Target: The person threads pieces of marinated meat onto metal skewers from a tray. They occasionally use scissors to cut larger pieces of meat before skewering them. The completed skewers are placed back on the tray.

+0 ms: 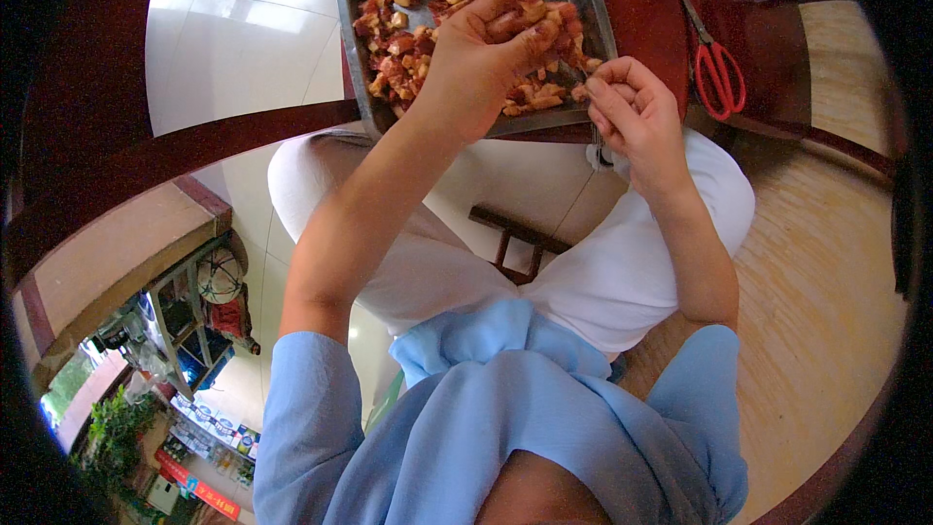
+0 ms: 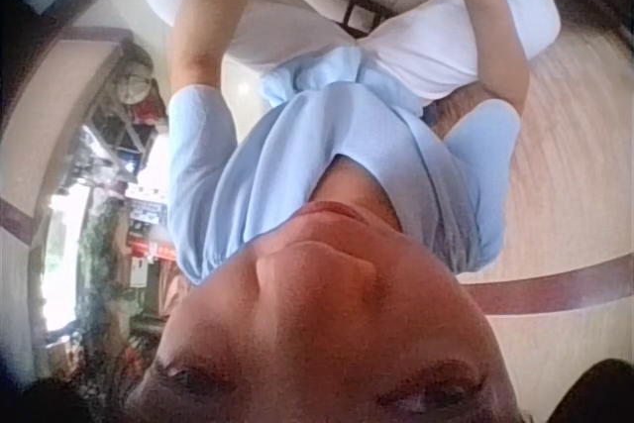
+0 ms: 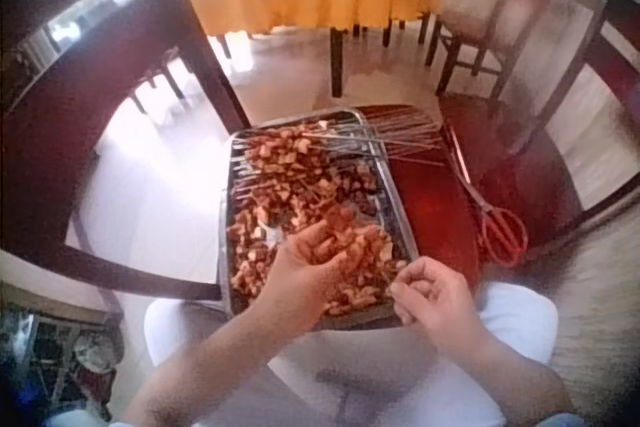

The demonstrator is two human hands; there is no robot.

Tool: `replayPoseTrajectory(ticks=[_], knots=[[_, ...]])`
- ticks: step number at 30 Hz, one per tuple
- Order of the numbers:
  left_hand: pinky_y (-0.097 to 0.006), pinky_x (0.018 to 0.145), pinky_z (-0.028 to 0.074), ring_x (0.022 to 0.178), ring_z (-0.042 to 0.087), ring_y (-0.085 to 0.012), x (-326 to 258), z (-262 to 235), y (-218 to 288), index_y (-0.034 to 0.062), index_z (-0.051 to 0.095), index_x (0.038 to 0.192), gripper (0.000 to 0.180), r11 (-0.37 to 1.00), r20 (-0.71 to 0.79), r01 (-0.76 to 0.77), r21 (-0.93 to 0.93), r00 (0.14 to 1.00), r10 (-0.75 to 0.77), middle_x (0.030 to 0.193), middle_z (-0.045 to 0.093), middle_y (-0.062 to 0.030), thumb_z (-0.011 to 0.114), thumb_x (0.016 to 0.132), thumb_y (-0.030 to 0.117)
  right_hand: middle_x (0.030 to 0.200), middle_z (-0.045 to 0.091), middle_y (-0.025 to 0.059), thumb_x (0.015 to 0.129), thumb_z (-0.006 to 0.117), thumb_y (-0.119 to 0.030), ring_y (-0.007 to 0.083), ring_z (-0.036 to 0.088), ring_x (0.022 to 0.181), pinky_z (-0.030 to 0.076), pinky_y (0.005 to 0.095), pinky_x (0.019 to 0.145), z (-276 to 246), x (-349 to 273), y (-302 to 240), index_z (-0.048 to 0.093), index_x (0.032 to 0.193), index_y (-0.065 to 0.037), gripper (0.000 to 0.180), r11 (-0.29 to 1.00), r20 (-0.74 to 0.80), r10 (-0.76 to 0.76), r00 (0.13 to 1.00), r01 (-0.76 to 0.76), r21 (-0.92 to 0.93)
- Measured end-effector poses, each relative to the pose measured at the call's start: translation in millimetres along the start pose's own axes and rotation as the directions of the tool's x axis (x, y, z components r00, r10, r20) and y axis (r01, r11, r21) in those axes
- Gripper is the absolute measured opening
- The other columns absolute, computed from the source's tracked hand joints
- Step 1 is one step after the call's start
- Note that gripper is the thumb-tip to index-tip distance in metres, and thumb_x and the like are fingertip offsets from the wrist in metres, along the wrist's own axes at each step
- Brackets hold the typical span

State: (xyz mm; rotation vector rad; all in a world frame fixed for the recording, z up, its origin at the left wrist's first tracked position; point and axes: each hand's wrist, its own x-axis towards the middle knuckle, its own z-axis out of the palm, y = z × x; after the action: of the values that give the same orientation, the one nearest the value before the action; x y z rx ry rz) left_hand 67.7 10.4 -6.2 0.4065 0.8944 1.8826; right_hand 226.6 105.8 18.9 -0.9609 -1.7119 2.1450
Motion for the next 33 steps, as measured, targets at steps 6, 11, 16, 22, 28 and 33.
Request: replayPoseTrajectory(ticks=[6,11,16,22,28,33], knots=[[-0.031,0.088,0.056,0.101,0.065,-0.0176,-4,0,-1,-0.0008,0.057,0.117,0.029,0.999,-0.002,0.015,0.047,1.0,-0.015,0.111,0.066,-0.0108,0.064,0.088,-0.003,0.069,0.054,-0.0034,0.094,0.061,-0.016,-0.0002,0.043,0.056,0.026,0.0148,0.044,4,3,-2,0.054,0.096,-0.006,0.012,0.994,0.016,0.052,0.998,-0.054,0.092],[-0.031,0.089,0.056,0.104,0.064,-0.0192,-3,-3,4,-0.0028,0.052,0.123,0.041,0.993,0.02,0.05,0.104,0.998,-0.052,0.113,0.065,-0.0128,0.069,0.085,0.0,0.07,0.06,0.003,0.091,0.063,-0.013,0.0105,0.057,0.058,0.042,0.0239,0.05,3,13,-11,0.056,0.094,-0.004,0.011,0.991,-0.002,-0.045,0.999,0.044,-0.124],[-0.031,0.092,0.053,0.107,0.063,-0.0201,-1,-14,2,-0.0021,0.043,0.135,0.053,0.957,0.036,0.034,0.289,0.998,-0.047,0.122,0.062,-0.0138,0.065,0.087,-0.002,0.089,0.067,0.0148,0.085,0.062,-0.009,0.0336,0.068,0.082,0.053,0.0403,0.071,8,74,-52,0.063,0.101,-0.005,0.016,0.214,0.28,-0.753,0.596,0.623,-0.752],[-0.036,0.081,0.054,0.093,0.069,-0.0299,-4,-15,12,-0.007,0.053,0.118,0.044,0.458,0.13,-0.292,0.84,0.927,0.352,0.1,0.068,-0.0212,0.066,0.076,0.0,0.089,0.057,0.0128,0.085,0.059,-0.008,0.0337,0.061,0.079,0.051,0.0422,0.068,42,166,-104,0.062,0.092,-0.006,0.008,-0.234,0.625,-0.659,0.419,0.676,-0.699],[-0.038,0.079,0.054,0.091,0.068,-0.0336,-7,-14,26,-0.0049,0.054,0.12,0.046,0.369,0.158,-0.284,0.885,0.929,0.335,0.098,0.069,-0.021,0.067,0.077,0.004,0.095,0.06,0.0107,0.081,0.061,-0.002,0.0317,0.062,0.086,0.05,0.0435,0.078,25,184,-90,0.065,0.096,-0.007,0.017,-0.287,0.664,-0.6,0.446,0.655,-0.699],[-0.038,0.08,0.054,0.093,0.068,-0.034,-4,-28,18,-0.0042,0.056,0.119,0.044,0.231,0.162,-0.284,0.931,0.886,0.434,0.1,0.068,-0.0216,0.07,0.078,0.007,0.097,0.065,0.011,0.084,0.065,-0.016,0.0337,0.065,0.081,0.053,0.0402,0.073,-24,138,-65,0.067,0.101,-0.008,0.019,-0.138,0.42,-0.807,0.414,0.56,-0.817]])
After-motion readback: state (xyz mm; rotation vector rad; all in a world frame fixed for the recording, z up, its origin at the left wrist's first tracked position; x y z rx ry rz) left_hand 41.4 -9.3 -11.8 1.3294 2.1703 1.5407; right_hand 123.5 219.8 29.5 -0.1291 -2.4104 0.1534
